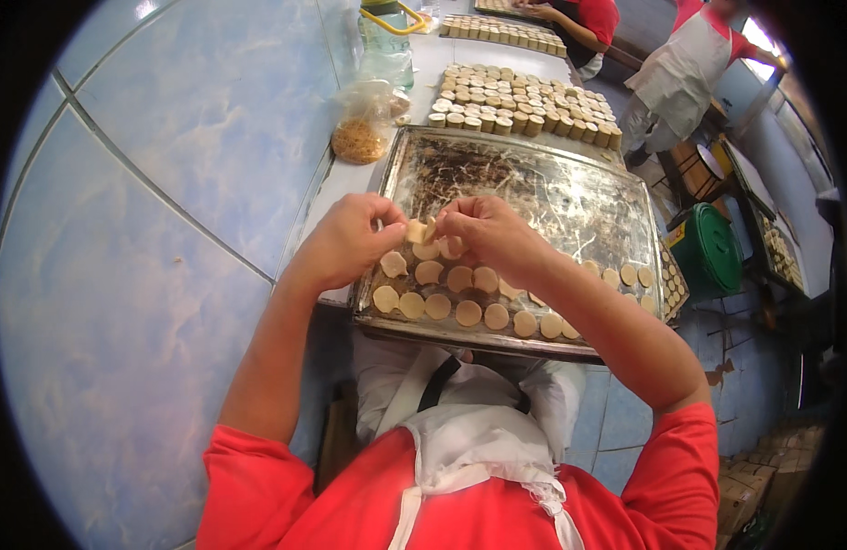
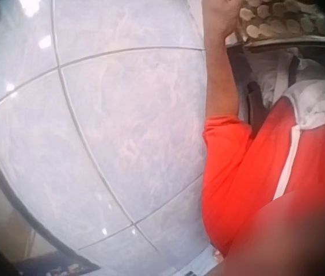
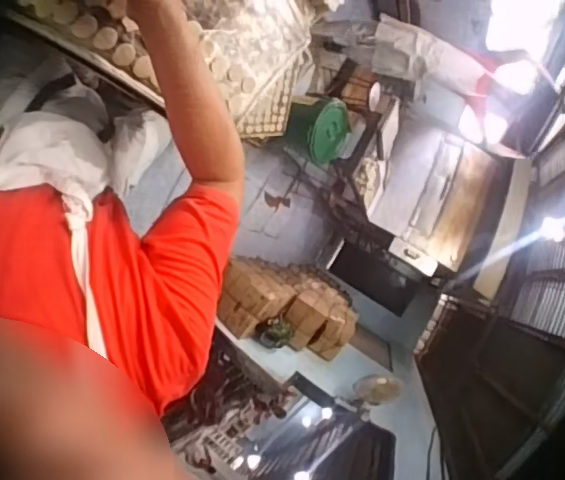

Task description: The person repeatedly picks up small, round, beige discs and places them onto a metal baking tray, arranging them in neat rows. The person works continuously, filling the tray with the discs.

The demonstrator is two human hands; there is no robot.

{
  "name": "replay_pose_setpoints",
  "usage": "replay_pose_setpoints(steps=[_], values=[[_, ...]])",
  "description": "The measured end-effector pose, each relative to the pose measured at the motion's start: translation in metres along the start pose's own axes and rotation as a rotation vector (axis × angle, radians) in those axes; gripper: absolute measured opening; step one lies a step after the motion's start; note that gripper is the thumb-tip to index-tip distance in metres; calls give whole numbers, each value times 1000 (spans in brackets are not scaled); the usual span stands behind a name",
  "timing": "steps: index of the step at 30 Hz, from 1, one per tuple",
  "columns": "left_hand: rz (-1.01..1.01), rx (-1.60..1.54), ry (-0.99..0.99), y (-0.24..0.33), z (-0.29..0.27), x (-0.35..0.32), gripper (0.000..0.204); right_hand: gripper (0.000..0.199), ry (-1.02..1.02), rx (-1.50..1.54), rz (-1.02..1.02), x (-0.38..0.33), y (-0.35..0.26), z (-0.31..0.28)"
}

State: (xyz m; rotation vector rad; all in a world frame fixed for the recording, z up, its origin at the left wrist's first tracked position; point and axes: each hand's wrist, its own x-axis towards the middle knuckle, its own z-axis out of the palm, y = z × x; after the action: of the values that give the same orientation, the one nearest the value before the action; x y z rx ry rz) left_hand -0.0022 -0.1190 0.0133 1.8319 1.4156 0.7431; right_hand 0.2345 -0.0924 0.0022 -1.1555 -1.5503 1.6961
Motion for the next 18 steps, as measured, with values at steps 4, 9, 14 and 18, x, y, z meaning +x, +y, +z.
replay_pose_setpoints(steps=[4,9,14,18], values=[[-23,167,28,-8,-5,2,32,18,-42,45,38,10,-3,0],[135,42,15,-6,-6,27,33,21,-27,220,39,27,-6,0],[-54,249,-67,-6,-5,45,29,23,91,319,30,27,-8,-8],[157,-160,-31,-7,17,46,22,22,144,445,-73,26,-4,-8]])
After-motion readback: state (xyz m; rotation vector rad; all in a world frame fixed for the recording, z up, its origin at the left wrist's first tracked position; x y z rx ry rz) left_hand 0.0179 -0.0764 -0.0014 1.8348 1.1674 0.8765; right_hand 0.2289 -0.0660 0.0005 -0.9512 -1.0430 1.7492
